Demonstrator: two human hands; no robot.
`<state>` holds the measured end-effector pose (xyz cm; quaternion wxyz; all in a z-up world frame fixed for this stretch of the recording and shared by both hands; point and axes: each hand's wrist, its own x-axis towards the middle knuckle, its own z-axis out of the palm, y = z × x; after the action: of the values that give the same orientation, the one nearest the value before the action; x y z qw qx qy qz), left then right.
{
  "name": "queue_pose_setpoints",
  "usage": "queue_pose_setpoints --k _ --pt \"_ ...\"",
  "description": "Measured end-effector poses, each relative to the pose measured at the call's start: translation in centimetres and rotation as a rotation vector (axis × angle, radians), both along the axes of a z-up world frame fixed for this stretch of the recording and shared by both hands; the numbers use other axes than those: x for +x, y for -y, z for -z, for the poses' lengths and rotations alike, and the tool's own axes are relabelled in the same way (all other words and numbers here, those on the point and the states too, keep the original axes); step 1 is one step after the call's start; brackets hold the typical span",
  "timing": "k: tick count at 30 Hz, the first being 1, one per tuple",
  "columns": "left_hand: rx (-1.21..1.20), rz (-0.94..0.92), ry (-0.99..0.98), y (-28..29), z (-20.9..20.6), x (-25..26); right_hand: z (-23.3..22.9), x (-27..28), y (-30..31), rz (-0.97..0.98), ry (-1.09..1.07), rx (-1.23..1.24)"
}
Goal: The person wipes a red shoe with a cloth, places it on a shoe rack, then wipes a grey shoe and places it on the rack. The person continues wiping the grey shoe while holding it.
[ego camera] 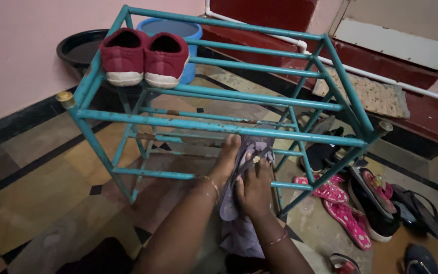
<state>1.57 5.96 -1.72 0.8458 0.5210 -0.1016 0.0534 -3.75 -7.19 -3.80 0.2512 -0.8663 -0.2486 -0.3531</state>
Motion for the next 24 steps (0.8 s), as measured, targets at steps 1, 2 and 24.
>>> queue_pose_setpoints --k 1,2,24 --pt "0.19 -0.2 0.069 -0.2 -0.2 -0.8 0.1 0.1 -0.2 0.004 0.009 -0.012" --pt "0.38 -0.401 0.136 -0.6 -0.6 -1.5 0.0 0.1 -0.3 0.009 0.017 -0.024" --pt "1.144 -0.659 0.104 -2.9 -0.7 -5.2 -2.8 -1.3 -0.5 -0.166 0.033 -0.179"
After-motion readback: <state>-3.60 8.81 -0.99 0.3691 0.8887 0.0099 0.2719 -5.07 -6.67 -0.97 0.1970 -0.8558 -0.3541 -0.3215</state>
